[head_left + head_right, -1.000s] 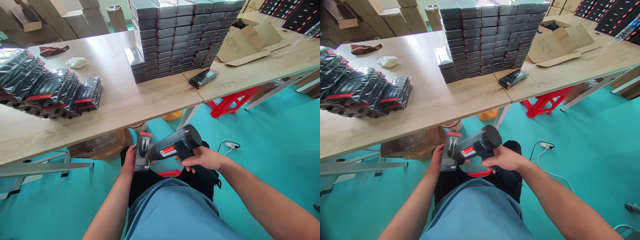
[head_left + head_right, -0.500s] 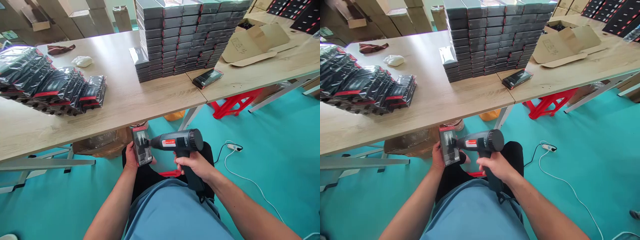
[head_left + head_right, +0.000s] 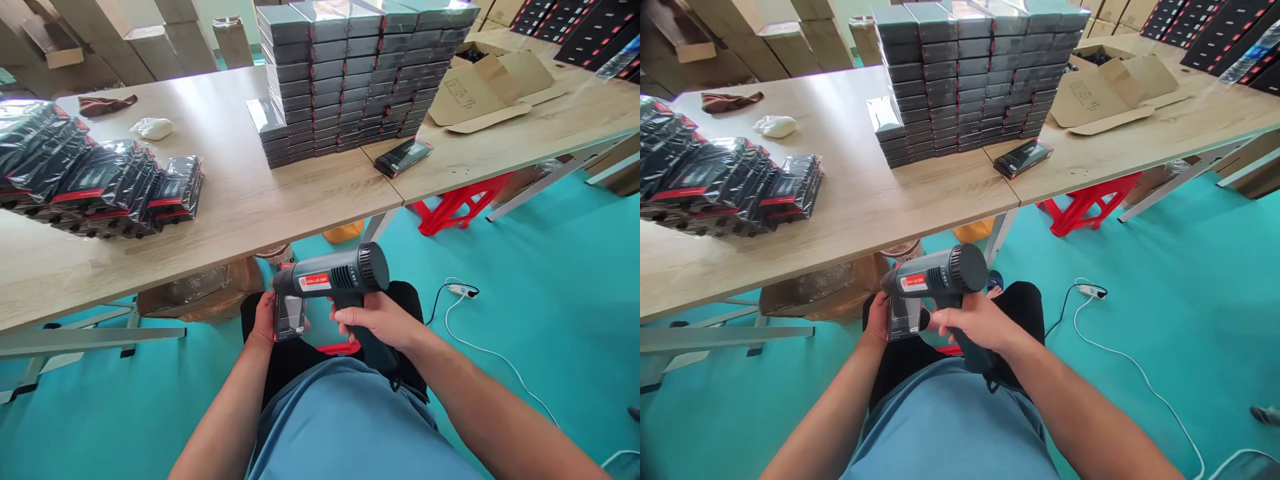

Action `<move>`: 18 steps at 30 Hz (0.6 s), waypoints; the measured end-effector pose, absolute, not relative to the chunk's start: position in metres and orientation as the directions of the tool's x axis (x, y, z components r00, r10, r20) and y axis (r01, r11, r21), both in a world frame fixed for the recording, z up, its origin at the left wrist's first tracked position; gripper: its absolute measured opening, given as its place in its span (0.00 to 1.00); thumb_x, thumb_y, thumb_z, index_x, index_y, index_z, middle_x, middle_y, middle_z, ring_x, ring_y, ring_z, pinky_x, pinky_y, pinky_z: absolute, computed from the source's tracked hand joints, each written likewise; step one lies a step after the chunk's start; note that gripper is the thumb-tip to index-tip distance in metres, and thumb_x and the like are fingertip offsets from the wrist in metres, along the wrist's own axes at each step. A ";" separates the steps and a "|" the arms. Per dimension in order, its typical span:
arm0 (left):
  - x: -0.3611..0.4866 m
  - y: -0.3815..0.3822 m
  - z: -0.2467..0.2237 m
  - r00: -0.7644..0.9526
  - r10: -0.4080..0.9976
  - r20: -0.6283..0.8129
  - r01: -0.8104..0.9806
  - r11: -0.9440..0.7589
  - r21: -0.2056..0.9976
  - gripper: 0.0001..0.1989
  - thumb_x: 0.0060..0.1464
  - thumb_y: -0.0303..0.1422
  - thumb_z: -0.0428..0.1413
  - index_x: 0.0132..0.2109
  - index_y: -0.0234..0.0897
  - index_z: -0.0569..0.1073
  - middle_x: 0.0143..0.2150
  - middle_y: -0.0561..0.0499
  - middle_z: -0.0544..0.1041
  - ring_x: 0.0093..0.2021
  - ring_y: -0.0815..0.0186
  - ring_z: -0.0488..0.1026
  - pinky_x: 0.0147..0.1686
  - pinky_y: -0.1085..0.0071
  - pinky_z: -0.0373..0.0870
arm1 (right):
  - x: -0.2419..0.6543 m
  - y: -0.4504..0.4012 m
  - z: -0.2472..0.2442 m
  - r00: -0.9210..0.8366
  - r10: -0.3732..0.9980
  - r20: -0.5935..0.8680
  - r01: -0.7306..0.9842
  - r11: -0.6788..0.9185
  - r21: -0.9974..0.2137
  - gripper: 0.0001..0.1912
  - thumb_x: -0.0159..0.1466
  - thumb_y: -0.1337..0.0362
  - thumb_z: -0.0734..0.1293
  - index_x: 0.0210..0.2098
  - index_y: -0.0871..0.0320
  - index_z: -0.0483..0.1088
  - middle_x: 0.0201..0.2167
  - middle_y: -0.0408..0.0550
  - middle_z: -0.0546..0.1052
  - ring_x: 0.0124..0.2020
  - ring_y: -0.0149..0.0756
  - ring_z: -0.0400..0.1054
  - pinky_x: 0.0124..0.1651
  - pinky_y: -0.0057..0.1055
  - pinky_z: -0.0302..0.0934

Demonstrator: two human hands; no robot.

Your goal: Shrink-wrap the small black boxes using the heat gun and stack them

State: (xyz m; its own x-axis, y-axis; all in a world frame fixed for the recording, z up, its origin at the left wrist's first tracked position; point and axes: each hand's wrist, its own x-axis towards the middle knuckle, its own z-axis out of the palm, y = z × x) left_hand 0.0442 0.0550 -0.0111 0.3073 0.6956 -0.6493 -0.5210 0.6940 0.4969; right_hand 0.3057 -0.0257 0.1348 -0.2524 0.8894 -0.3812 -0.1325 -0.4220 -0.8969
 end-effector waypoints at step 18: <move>0.041 0.055 -0.010 0.305 0.775 -0.554 -0.598 0.609 0.522 0.25 0.56 0.44 0.54 0.49 0.28 0.80 0.45 0.36 0.83 0.46 0.45 0.82 0.45 0.52 0.79 | 0.293 -0.021 0.135 -0.135 0.894 -0.427 -0.222 -0.448 -0.866 0.14 0.56 0.59 0.74 0.39 0.59 0.76 0.29 0.47 0.79 0.28 0.36 0.73 0.29 0.31 0.69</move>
State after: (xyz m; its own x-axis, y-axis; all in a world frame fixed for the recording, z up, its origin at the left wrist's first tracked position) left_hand 0.0414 0.0552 -0.0104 0.3055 0.7746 -0.5538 -0.5976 0.6087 0.5218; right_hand 0.2929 -0.0207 0.1353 -0.1346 0.8940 -0.4273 -0.2215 -0.4475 -0.8664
